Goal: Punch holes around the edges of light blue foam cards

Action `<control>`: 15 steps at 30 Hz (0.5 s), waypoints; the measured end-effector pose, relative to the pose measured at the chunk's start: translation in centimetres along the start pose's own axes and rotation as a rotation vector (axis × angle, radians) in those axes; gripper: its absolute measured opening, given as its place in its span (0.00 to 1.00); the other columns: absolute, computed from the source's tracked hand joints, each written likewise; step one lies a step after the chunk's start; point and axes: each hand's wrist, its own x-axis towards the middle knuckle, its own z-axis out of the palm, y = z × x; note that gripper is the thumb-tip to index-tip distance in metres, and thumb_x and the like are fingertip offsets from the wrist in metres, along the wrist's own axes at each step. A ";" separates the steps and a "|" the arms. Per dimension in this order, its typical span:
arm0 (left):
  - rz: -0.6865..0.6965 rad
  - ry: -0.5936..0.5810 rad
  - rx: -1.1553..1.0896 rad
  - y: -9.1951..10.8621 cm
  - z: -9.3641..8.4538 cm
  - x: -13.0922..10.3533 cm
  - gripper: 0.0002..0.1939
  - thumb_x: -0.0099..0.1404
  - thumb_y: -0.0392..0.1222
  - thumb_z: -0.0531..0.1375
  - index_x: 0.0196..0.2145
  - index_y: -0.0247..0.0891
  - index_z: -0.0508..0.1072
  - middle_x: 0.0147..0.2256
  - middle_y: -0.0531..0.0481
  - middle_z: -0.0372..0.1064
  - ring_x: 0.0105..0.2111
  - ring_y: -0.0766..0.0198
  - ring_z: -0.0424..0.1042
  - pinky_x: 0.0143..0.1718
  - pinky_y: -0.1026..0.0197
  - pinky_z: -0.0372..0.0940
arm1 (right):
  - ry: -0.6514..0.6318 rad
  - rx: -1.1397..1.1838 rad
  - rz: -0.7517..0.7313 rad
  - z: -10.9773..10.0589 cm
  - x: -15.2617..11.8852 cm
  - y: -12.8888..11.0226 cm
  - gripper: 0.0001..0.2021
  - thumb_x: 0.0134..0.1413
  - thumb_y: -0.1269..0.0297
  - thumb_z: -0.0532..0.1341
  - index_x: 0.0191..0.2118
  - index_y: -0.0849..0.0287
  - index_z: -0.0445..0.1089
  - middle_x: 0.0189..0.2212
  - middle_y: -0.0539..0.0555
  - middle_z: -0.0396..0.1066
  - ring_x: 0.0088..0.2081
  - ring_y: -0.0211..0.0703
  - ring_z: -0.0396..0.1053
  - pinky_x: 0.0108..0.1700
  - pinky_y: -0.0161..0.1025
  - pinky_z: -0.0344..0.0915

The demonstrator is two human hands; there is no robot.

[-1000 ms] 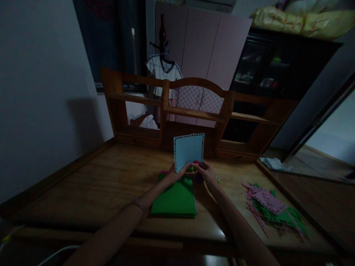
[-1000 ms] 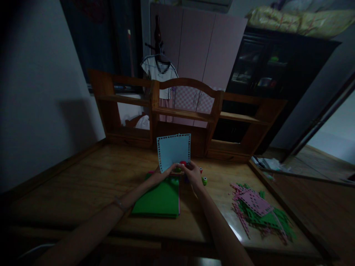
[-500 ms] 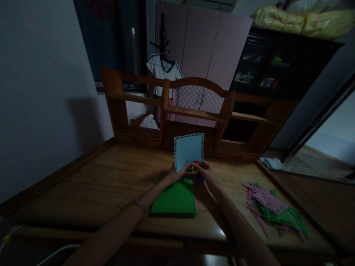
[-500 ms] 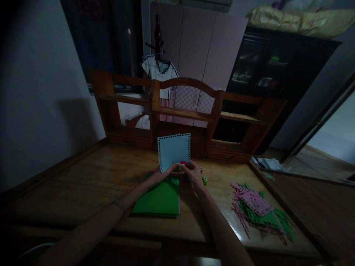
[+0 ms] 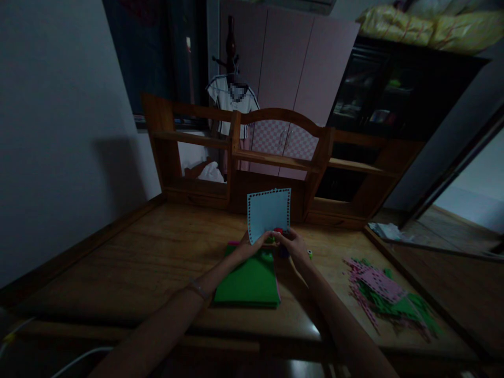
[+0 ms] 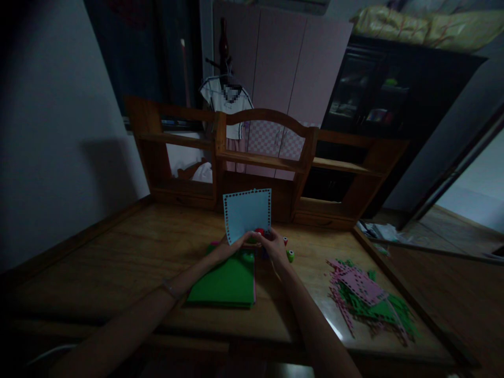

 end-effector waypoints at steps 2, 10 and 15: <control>0.013 -0.010 -0.013 0.1 0.1 0.0 0.18 0.59 0.51 0.59 0.42 0.36 0.73 0.44 0.45 0.72 0.45 0.58 0.71 0.52 0.52 0.62 | 0.001 -0.003 0.003 -0.1 0.0 0.0 0.15 0.41 0.53 0.67 0.33 0.57 0.72 0.26 0.50 0.71 0.27 0.39 0.66 0.29 0.35 0.60; -0.019 -0.008 -0.022 -0.3 0.2 0.0 0.19 0.59 0.52 0.58 0.41 0.35 0.72 0.43 0.44 0.72 0.44 0.57 0.71 0.50 0.53 0.64 | -0.017 0.006 -0.039 -0.2 0.2 0.3 0.13 0.43 0.55 0.66 0.33 0.58 0.72 0.25 0.50 0.70 0.27 0.39 0.65 0.30 0.35 0.59; -0.029 -0.070 0.001 0.3 0.0 -0.2 0.20 0.59 0.52 0.57 0.42 0.34 0.72 0.44 0.44 0.71 0.45 0.57 0.70 0.51 0.54 0.63 | 0.008 0.009 -0.037 -0.4 0.3 0.6 0.13 0.42 0.54 0.66 0.30 0.58 0.71 0.24 0.49 0.70 0.26 0.38 0.64 0.30 0.35 0.59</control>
